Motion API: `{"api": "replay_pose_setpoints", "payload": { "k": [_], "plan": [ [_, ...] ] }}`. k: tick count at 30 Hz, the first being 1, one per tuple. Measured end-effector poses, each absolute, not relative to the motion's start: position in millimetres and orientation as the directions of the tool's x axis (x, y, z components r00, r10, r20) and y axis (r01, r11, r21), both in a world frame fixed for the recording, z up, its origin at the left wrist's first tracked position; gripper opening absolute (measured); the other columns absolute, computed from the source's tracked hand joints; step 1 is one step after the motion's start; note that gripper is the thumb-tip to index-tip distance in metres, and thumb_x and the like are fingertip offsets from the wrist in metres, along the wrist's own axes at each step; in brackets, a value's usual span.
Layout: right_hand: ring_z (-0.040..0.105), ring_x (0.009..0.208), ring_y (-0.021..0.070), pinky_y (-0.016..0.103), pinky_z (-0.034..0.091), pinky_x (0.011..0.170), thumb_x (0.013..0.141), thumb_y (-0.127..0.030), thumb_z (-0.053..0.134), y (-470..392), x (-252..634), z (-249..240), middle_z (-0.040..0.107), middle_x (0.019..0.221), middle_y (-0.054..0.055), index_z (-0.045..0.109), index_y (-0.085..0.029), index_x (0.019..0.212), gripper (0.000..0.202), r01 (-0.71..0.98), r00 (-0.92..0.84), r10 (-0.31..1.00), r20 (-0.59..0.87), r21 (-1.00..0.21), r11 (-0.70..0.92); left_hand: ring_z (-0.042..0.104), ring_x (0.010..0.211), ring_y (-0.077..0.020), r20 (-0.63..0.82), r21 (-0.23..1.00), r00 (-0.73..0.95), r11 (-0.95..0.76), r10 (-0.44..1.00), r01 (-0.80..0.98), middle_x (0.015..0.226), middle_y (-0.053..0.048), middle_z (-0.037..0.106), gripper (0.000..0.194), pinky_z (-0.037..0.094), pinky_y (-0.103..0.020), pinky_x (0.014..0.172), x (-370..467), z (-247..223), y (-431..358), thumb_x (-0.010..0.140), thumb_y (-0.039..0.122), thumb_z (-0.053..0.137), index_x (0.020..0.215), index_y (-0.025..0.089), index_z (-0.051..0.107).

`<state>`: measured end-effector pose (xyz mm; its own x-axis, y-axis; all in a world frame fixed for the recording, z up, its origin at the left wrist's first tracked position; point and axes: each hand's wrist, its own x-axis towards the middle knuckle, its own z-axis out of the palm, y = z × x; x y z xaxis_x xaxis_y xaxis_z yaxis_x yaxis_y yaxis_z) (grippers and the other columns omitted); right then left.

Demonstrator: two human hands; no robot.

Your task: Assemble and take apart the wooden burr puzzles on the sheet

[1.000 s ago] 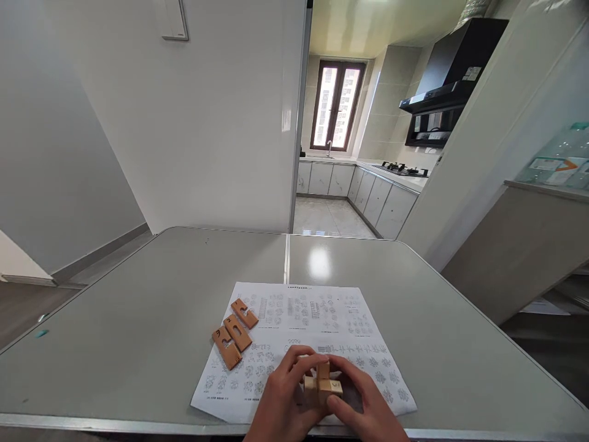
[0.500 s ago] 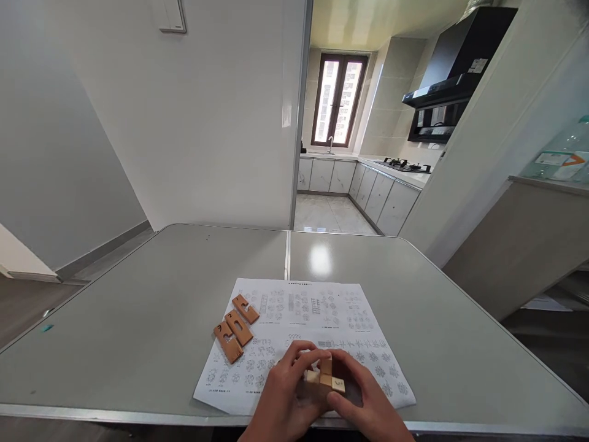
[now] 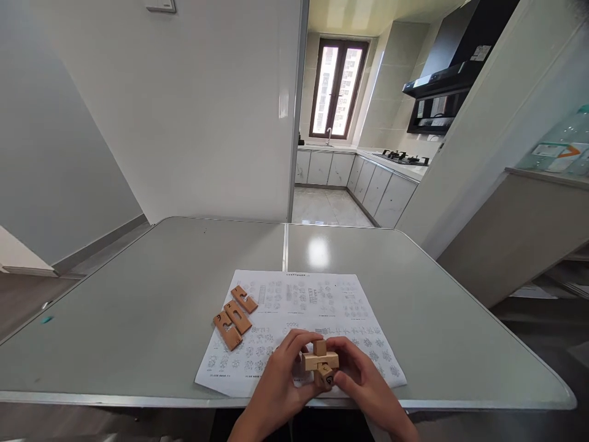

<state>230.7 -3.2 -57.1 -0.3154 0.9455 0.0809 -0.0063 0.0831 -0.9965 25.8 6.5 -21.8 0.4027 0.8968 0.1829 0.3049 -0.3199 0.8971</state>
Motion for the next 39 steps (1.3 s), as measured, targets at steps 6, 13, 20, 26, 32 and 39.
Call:
{"api": "replay_pose_setpoints", "payload": {
  "k": [6, 13, 20, 26, 32, 39],
  "plan": [
    [0.065, 0.095, 0.0242, 0.035, 0.053, 0.086, 0.089, -0.053, 0.073, -5, 233, -63, 0.068, 0.100, 0.004, 0.060, -0.023, 0.108, 0.038, 0.059, -0.279, 0.959, 0.053, -0.996, 0.072, 0.064, 0.095, -0.0203, 0.168, 0.886, 0.423, -0.324, 0.891, 0.331, 0.115, -0.003, 0.068, 0.044, 0.053, -0.031, 0.084, 26, -20, 6, 0.085, 0.029, 0.079, 0.126, 0.031, 0.061],
    [0.063, 0.101, 0.0236, 0.037, 0.053, 0.092, 0.094, -0.049, 0.067, -5, 231, -68, 0.063, 0.116, 0.007, 0.059, -0.026, 0.120, 0.035, 0.071, -0.212, 0.965, 0.152, -0.983, 0.170, 0.067, 0.089, -0.0184, 0.130, 0.916, 0.343, -0.246, 0.930, 0.318, 0.105, 0.000, 0.070, 0.050, 0.054, -0.029, 0.081, 26, -29, 6, 0.081, 0.026, 0.081, 0.126, 0.028, 0.058],
    [0.060, 0.090, 0.0198, 0.034, 0.052, 0.089, 0.092, -0.036, 0.073, -7, 230, -63, 0.056, 0.106, 0.003, 0.069, -0.032, 0.116, 0.026, 0.216, -0.217, 0.947, 0.237, -0.934, 0.283, 0.065, 0.086, -0.0171, 0.109, 0.909, 0.319, -0.225, 0.941, 0.351, 0.101, 0.002, 0.069, 0.054, 0.052, -0.028, 0.080, 26, -35, 5, 0.077, 0.017, 0.080, 0.124, 0.027, 0.055],
    [0.059, 0.089, 0.0203, 0.033, 0.053, 0.085, 0.094, -0.037, 0.069, -7, 231, -66, 0.053, 0.107, 0.004, 0.076, -0.032, 0.106, 0.014, 0.256, -0.219, 0.941, 0.258, -0.915, 0.310, 0.064, 0.084, -0.0183, 0.105, 0.888, 0.334, -0.239, 0.937, 0.392, 0.096, 0.001, 0.069, 0.048, 0.051, -0.028, 0.076, 27, -32, 5, 0.080, 0.036, 0.082, 0.120, 0.027, 0.058],
    [0.060, 0.089, 0.0202, 0.033, 0.054, 0.085, 0.093, -0.038, 0.071, -8, 230, -62, 0.055, 0.108, 0.004, 0.074, -0.029, 0.103, 0.014, 0.245, -0.216, 0.946, 0.243, -0.924, 0.293, 0.064, 0.084, -0.0177, 0.115, 0.889, 0.329, -0.245, 0.937, 0.388, 0.097, 0.001, 0.070, 0.049, 0.052, -0.026, 0.075, 26, -34, 5, 0.079, 0.037, 0.083, 0.120, 0.026, 0.058],
    [0.062, 0.108, 0.0250, 0.034, 0.055, 0.089, 0.095, -0.047, 0.065, -5, 229, -64, 0.060, 0.128, 0.008, 0.061, -0.028, 0.127, 0.037, 0.175, -0.213, 0.957, 0.196, -0.956, 0.235, 0.067, 0.088, -0.0182, 0.137, 0.924, 0.329, -0.241, 0.934, 0.298, 0.101, 0.000, 0.071, 0.043, 0.054, -0.027, 0.081, 27, -27, 4, 0.084, 0.038, 0.079, 0.121, 0.027, 0.060]
  ]
}}
